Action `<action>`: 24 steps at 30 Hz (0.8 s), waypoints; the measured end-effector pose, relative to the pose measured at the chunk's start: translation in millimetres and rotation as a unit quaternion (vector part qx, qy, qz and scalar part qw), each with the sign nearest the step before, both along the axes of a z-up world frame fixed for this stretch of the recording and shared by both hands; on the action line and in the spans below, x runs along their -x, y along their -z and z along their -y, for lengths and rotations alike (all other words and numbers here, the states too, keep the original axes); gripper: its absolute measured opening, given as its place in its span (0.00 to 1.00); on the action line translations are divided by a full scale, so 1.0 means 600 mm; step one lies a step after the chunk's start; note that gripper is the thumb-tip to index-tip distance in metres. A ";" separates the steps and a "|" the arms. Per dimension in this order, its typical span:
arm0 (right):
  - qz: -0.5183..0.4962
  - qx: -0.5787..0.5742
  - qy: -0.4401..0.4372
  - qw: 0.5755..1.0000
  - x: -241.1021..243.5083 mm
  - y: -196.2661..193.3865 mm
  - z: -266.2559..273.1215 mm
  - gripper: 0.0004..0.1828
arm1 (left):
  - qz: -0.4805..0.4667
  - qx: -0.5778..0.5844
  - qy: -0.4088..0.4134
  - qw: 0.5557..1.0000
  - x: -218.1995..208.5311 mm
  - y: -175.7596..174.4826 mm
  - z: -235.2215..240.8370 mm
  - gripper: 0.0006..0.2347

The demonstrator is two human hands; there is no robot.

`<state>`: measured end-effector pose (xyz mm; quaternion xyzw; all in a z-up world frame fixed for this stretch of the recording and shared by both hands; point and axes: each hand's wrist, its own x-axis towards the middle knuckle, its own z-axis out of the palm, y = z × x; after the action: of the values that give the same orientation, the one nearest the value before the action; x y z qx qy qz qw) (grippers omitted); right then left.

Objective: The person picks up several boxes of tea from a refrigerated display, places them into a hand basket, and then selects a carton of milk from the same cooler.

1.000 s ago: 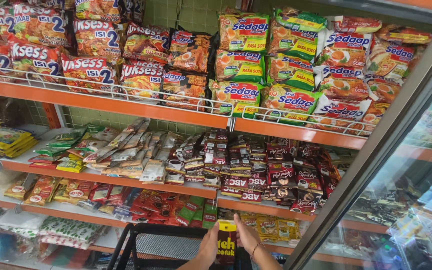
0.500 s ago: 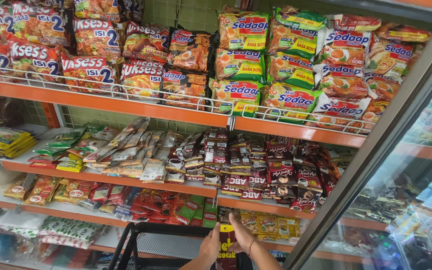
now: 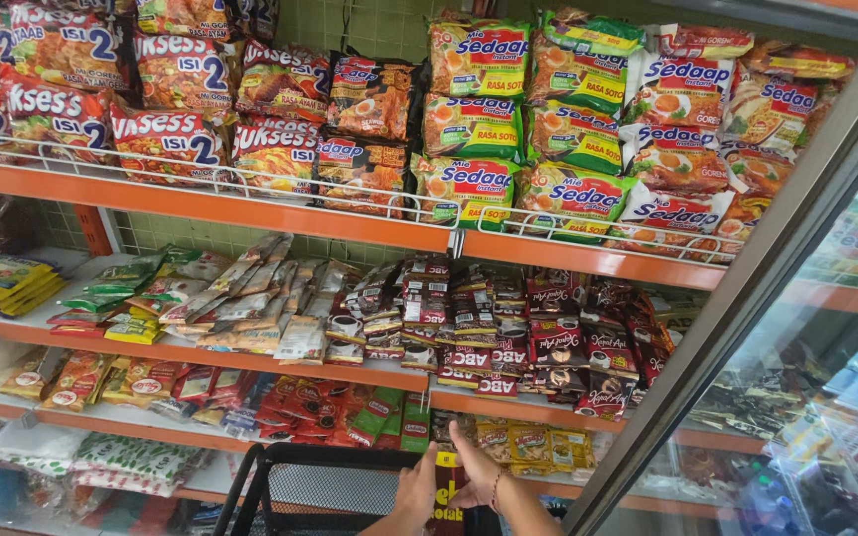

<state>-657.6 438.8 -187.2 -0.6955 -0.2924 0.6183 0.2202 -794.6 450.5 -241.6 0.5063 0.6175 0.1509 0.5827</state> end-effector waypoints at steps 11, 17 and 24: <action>-0.004 0.018 0.047 0.999 0.015 -0.053 0.020 0.57 | -0.025 0.035 0.036 0.998 0.005 -0.046 0.005 0.40; -0.010 0.034 0.030 0.999 0.010 -0.034 0.010 0.60 | -0.022 0.083 -0.007 0.996 0.009 -0.028 -0.003 0.47; -0.047 0.053 0.031 0.997 -0.003 0.002 0.002 0.61 | -0.034 0.066 -0.033 0.997 -0.009 0.000 -0.002 0.46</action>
<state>-655.9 437.9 -188.7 -0.6849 -0.2274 0.6579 0.2156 -789.2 451.9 -241.4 0.4508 0.6624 0.1118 0.5878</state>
